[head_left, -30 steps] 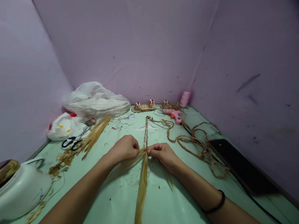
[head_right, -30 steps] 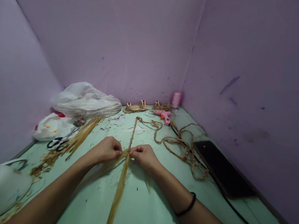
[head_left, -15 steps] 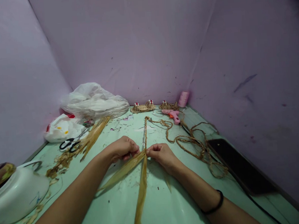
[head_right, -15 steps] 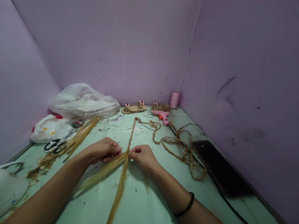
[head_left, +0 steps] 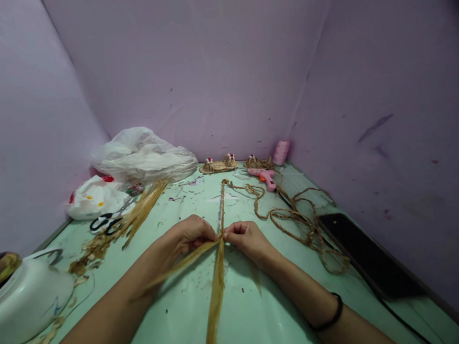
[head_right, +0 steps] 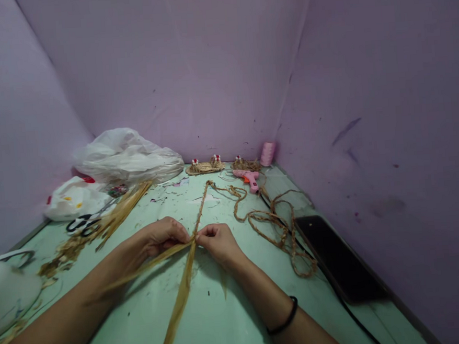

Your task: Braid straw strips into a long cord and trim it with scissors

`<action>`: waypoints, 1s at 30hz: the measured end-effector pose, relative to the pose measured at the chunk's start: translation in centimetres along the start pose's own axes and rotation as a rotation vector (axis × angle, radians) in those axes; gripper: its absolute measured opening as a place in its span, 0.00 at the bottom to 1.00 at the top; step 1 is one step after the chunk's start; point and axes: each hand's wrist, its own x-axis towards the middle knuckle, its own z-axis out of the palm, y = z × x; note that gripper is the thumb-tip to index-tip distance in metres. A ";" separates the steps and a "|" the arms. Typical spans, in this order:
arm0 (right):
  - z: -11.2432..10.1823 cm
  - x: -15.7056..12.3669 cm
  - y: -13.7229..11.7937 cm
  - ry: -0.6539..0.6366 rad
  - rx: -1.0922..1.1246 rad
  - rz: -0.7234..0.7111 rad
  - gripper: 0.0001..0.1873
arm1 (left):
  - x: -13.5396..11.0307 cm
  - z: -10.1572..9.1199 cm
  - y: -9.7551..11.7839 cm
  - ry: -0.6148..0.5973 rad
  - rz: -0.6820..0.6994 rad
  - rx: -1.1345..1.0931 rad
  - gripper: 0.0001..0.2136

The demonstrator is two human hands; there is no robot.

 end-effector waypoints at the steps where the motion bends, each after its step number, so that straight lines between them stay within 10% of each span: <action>1: 0.1 0.0 0.1 0.001 -0.014 -0.004 0.04 | 0.1 0.2 0.0 0.019 -0.027 -0.038 0.08; 10: 0.5 -0.3 -0.4 -0.020 0.011 0.050 0.03 | -0.4 1.6 0.6 -0.018 -0.028 -0.216 0.05; 18: 0.1 -0.5 -0.8 -0.036 0.023 0.087 0.03 | -0.7 2.2 0.7 0.224 0.079 0.073 0.09; 25: -0.4 -0.5 -1.0 -0.132 0.052 0.087 0.05 | -1.2 1.9 0.8 -0.081 0.014 -0.047 0.07; 30: -0.7 -0.2 -0.8 -0.129 0.086 0.123 0.08 | -1.2 2.1 1.0 -0.039 0.010 -0.019 0.09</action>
